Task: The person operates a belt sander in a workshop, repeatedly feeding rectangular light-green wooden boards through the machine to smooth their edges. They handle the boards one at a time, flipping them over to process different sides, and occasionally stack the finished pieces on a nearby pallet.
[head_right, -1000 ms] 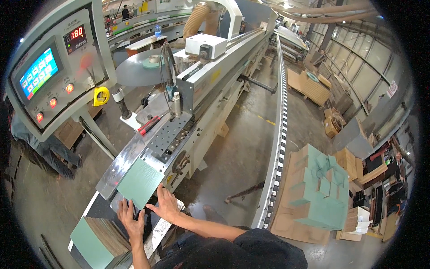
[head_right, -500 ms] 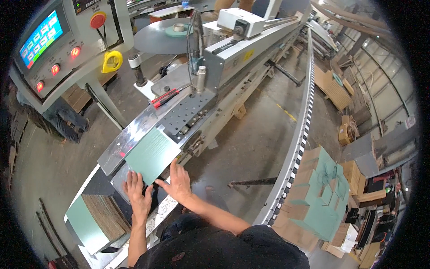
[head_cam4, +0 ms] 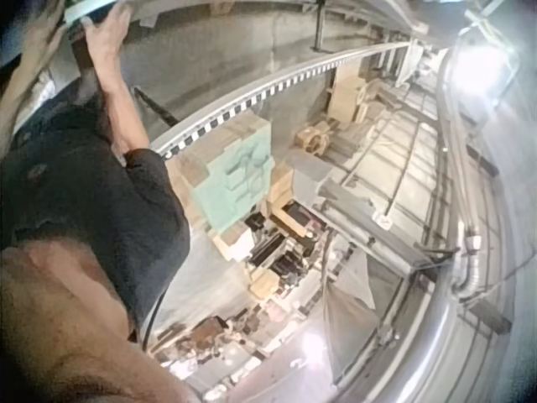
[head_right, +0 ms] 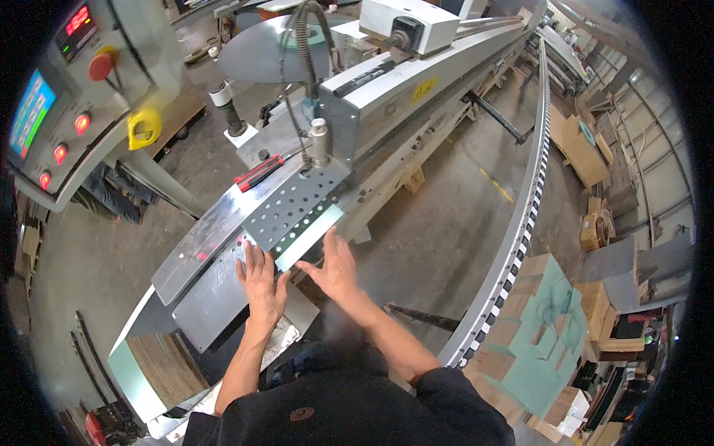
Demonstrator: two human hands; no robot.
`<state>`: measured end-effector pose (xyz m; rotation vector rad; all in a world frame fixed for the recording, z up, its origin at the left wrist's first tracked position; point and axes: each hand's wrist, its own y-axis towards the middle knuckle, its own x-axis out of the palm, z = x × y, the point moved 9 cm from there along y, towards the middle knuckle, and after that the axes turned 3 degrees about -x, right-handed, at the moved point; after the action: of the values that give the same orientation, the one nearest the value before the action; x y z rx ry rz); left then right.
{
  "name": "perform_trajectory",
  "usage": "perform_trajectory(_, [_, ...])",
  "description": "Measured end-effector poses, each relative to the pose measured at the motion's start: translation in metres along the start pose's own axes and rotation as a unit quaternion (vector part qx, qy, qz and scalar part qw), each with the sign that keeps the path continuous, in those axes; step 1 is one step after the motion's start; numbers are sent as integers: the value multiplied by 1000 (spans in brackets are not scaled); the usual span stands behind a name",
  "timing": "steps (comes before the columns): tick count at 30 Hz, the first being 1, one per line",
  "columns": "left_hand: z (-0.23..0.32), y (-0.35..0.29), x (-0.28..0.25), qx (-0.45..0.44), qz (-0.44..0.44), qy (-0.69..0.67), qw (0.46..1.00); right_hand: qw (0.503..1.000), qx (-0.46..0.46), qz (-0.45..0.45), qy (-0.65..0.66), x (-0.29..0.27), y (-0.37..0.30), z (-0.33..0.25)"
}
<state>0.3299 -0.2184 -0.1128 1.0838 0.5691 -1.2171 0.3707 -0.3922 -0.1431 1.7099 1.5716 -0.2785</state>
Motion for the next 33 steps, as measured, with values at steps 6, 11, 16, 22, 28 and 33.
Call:
perform_trajectory(6, [45, 47, 37, -17, 8, -92, 996, 1000, 10, -12, -4, -36, 41, 53])
perform_trajectory(11, [67, 77, 66, -19, 22, -133, 991, 998, 61, -14, 4, -51, 61, 100])
perform_trajectory(16, [79, 95, 71, -33, -13, -128, 991, 997, 65, -19, 45, -70, 85, 114])
perform_trajectory(22, [85, -5, -119, 41, 119, -159, 979, 984, 59, -7, 166, -51, 18, 107])
perform_trajectory(28, [-69, -170, -314, -318, 231, 281, 876, 956, 48, -159, 241, 8, -57, 19])
perform_trajectory(33, [-169, -237, -321, -495, 85, 271, 821, 965, -56, -204, 158, 28, -55, -42])
